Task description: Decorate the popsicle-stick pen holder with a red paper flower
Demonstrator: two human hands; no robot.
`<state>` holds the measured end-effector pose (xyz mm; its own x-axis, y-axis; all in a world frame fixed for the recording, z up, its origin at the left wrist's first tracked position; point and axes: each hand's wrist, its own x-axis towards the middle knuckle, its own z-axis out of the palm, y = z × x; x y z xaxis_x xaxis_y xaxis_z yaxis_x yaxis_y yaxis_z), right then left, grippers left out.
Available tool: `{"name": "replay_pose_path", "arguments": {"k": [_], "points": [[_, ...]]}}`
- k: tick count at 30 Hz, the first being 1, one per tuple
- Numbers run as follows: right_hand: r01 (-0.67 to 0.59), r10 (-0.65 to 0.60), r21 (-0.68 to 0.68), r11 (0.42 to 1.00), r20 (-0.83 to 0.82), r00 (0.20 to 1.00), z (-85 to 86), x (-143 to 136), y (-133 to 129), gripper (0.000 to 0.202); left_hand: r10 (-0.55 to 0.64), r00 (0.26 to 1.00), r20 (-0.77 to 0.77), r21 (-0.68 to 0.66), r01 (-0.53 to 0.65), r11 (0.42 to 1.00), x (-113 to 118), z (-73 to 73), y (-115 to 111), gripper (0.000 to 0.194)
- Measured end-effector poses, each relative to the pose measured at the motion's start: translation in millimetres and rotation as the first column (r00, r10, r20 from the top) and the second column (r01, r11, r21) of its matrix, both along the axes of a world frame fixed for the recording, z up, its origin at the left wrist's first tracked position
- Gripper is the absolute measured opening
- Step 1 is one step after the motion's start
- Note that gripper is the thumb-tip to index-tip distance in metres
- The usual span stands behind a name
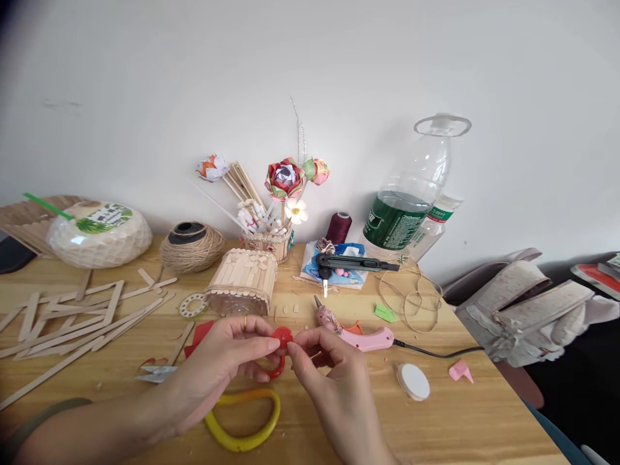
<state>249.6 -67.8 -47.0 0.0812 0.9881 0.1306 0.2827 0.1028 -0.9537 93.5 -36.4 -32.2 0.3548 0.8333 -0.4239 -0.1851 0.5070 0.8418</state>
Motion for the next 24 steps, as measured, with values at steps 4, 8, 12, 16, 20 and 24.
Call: {"name": "replay_pose_path", "arguments": {"k": [4, 8, 12, 16, 20, 24], "points": [[0.011, -0.013, -0.033, 0.999, -0.065, 0.998, -1.2, -1.6, 1.6, 0.018, -0.020, 1.000, -0.010, -0.007, 0.020, 1.000, -3.4, -1.6, 0.3, 0.020], [0.010, -0.015, -0.049, 0.999, -0.093, 0.996, -0.5, -3.7, 4.2, 0.021, -0.020, 1.000, -0.018, -0.020, 0.020, 1.000, -5.3, -1.7, 1.5, 0.020], [-0.018, 0.018, 0.005, 1.000, -0.062, 0.998, -1.9, -3.8, 6.5, 0.027, -0.033, 0.999, 0.002, 0.008, 0.033, 0.999, -7.2, 0.4, 2.6, 0.016], [-0.018, 0.018, 0.052, 0.998, -0.008, 1.000, -1.8, -2.3, 7.0, 0.030, -0.032, 0.999, 0.000, 0.025, 0.032, 0.999, -9.1, 1.3, 2.4, 0.014], [0.020, -0.027, 0.109, 0.994, 0.067, 0.997, 3.4, 0.0, 4.3, 0.022, -0.001, 0.999, -0.042, 0.046, 0.003, 0.999, -9.9, 2.2, 2.1, 0.013], [0.007, -0.269, 0.575, 0.818, 0.373, 0.888, 7.3, -1.4, 0.2, 0.010, 0.014, 0.998, -0.060, 0.048, -0.011, 0.999, -9.4, 4.6, 1.8, 0.010]]}}
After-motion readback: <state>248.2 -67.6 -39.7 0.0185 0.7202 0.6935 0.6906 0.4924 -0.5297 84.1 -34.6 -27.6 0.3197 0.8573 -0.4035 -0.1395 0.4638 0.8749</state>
